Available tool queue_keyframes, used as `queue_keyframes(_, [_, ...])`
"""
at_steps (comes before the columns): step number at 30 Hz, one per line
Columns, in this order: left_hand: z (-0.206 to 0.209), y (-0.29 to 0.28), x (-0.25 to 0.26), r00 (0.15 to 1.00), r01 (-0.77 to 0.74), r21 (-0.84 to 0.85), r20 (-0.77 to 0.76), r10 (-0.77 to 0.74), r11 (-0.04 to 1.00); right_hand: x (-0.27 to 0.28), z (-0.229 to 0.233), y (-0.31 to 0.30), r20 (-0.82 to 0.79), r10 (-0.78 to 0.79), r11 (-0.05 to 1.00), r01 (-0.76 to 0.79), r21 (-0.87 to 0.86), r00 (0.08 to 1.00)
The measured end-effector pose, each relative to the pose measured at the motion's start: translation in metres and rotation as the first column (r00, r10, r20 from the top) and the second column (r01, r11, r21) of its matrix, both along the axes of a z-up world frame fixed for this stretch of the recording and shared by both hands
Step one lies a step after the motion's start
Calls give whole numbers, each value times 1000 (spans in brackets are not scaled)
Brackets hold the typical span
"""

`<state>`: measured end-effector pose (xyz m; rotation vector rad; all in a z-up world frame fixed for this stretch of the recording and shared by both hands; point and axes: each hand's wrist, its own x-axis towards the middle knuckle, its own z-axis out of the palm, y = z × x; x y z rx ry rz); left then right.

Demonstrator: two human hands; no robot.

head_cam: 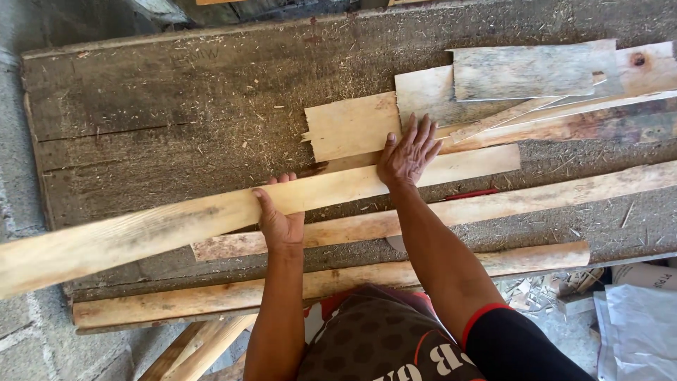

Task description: The recorder is using a utility knife to strip thin pieces of bark or wood from larger strips on a workshop bench.

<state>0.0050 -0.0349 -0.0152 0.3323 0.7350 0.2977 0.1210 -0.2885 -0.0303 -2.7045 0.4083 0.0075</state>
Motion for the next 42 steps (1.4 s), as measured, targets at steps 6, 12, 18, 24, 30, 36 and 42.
queue_keyframes(6, [3, -10, -22, 979, 55, 103, 193, -74, 993, -4, -8, 3, 83, 14, 1000, -14, -11, 996])
queue_keyframes(12, [33, -23, -32, 950, 172, 183, 230, -212, 968, -2, -2, 6, 74, 5, 1000, -5, -6, 997])
queue_keyframes(18, [41, -37, -40, 956, 182, 247, 181, -230, 952, -4, -3, 6, 78, 9, 1000, -9, -5, 997])
queue_keyframes(24, [50, -47, -46, 955, 185, 312, 167, -246, 932, -4, -7, 6, 97, -2, 1000, 2, -5, 995])
queue_keyframes(30, [53, -50, -49, 941, 184, 368, 203, -272, 911, -1, -1, 7, 63, -9, 1000, 9, 4, 998])
queue_keyframes(36, [65, -61, -42, 904, 119, 531, 292, -313, 839, -3, -7, 4, 77, 6, 1000, -5, -13, 997])
queue_keyframes(42, [34, -26, -9, 983, 50, 359, 145, -108, 932, -3, -11, 4, 111, -4, 1000, 0, 29, 994])
